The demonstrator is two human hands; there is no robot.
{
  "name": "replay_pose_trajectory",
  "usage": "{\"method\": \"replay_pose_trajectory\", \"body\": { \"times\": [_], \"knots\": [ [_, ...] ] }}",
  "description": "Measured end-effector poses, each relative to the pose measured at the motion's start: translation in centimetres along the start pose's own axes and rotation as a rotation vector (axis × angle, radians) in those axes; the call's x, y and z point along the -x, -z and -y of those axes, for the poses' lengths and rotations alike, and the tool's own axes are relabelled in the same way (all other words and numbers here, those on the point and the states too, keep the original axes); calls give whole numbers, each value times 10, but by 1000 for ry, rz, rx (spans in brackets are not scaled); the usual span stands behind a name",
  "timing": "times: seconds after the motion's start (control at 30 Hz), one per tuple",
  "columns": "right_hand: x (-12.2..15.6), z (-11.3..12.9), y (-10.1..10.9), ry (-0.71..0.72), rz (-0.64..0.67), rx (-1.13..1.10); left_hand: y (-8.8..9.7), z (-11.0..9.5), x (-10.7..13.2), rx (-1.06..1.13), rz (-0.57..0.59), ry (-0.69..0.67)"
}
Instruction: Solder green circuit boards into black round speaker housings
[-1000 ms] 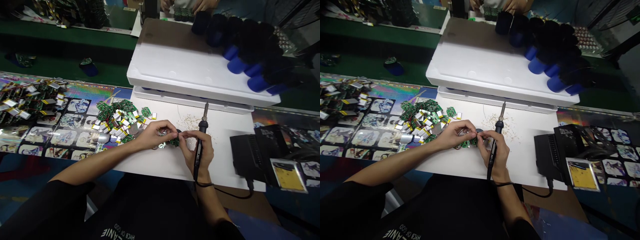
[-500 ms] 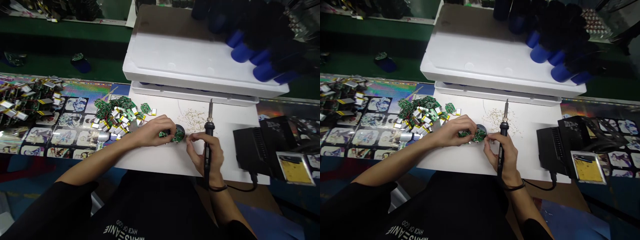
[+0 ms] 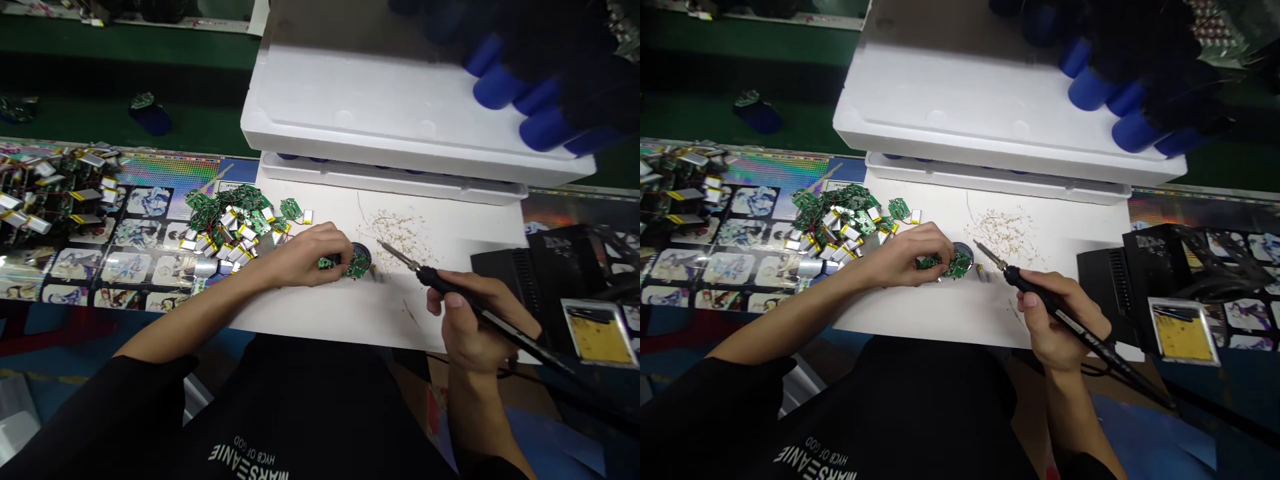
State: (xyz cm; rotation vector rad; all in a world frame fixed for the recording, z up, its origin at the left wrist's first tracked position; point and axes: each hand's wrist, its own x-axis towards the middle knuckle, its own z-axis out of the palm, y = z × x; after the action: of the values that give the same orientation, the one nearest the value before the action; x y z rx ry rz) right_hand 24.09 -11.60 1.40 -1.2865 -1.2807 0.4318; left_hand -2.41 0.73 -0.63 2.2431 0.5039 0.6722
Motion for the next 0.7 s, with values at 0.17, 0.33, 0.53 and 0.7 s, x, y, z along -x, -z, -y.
{"method": "replay_pose_trajectory", "body": {
  "times": [0.17,0.33,0.53,0.7],
  "knots": [
    [7,-7,5,-60,68,-40,0,-1,1,9,-4,13],
    [8,-10,4,-34,200,2,0,-1,1,7,-7,10],
    [8,-12,2,-46,254,-14,-1,1,1,5,-6,12],
    [7,-11,2,-31,276,19,-1,0,1,-3,-9,11]
  ]
}}
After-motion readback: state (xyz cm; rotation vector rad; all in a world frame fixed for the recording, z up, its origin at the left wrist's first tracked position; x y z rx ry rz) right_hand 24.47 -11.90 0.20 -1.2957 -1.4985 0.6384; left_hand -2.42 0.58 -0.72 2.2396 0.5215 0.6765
